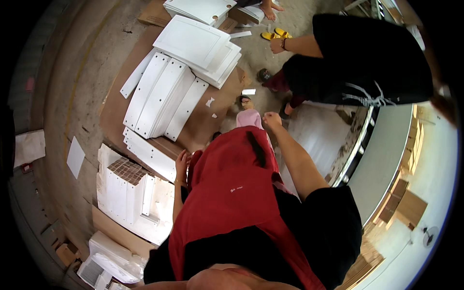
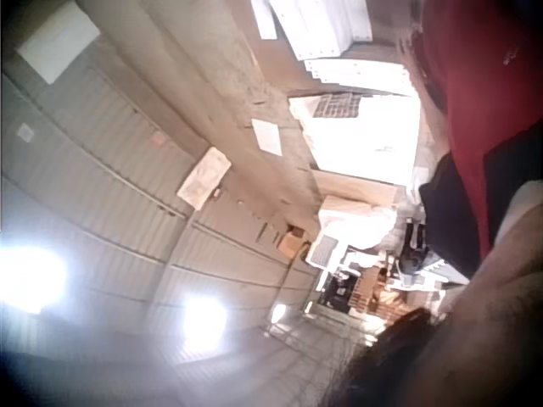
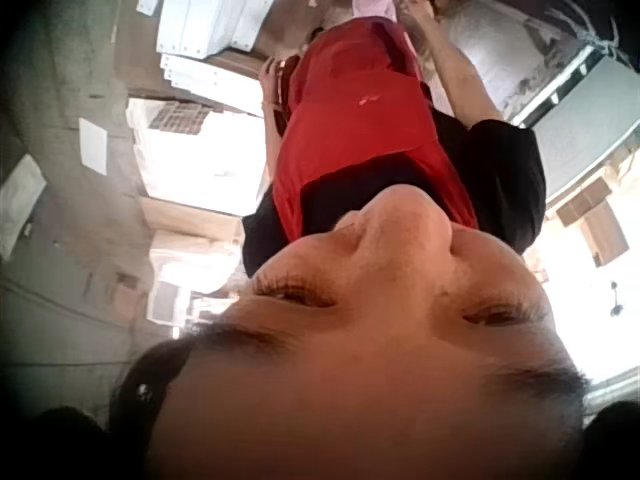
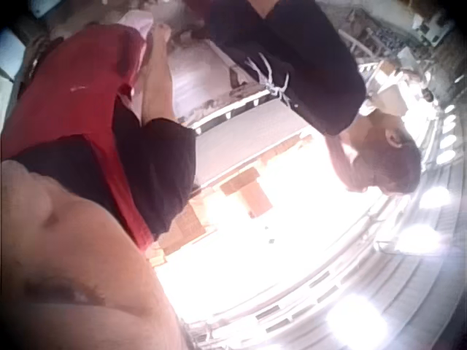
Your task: The person picks up white flat-pack furniture panels and places them into a cardboard box on a conveyor belt. They handle the panels one by one, arranging them inside the box while another person assists in the background.
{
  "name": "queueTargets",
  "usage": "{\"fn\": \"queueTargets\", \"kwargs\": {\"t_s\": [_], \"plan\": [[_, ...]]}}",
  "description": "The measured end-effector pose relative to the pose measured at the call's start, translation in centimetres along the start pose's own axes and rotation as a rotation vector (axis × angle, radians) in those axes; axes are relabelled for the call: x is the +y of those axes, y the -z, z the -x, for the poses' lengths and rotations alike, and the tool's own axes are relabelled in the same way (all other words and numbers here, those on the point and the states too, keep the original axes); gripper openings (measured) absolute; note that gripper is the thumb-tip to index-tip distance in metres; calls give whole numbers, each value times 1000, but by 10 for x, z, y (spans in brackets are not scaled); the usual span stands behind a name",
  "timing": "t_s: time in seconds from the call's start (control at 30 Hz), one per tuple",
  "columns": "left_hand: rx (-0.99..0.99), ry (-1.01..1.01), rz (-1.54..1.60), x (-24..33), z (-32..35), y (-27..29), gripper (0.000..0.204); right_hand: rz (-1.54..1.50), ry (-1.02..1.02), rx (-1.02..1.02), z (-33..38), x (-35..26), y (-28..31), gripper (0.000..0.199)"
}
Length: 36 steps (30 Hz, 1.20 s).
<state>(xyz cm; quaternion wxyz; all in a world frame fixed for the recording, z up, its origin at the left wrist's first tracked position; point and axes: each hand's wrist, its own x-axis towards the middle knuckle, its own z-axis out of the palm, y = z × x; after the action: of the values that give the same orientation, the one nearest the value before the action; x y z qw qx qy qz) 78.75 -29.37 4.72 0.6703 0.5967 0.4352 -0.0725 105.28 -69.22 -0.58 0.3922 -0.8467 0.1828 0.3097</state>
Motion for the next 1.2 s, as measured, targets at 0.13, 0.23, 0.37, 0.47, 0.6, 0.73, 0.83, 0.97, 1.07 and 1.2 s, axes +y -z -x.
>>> {"fn": "queueTargets", "kwargs": {"t_s": [0.13, 0.23, 0.37, 0.47, 0.6, 0.73, 0.83, 0.97, 1.07, 1.2], "plan": [[242, -104, -295, -1, 10, -56, 32, 391, 393, 135, -113, -141, 3, 27], [267, 291, 407, 1, 11, -133, 28, 441, 483, 55, -218, -222, -27, 28], [107, 446, 322, 42, -51, -233, 28, 694, 906, -29, -323, -303, -78, 41], [97, 148, 42, 46, -142, -267, 32, 873, 1191, -162, -351, -320, -123, 51], [347, 138, 353, 72, -294, -261, 33, 858, 1305, -299, -330, -303, -150, 46], [570, 165, 210, 135, -407, -242, 62, 460, 955, -341, -379, -326, -159, 27], [565, 125, 169, 166, -444, -247, 63, -370, 482, 225, -472, -381, -151, 40], [394, 151, 46, 166, -451, -244, 55, -502, 178, 268, -590, -423, -139, 58], [321, 180, 482, 163, -417, -238, 45, -390, -79, 5, -575, -461, -140, 41], [276, 172, 590, 209, -365, -235, 39, -590, -104, -30, -586, -431, -119, 35]]}}
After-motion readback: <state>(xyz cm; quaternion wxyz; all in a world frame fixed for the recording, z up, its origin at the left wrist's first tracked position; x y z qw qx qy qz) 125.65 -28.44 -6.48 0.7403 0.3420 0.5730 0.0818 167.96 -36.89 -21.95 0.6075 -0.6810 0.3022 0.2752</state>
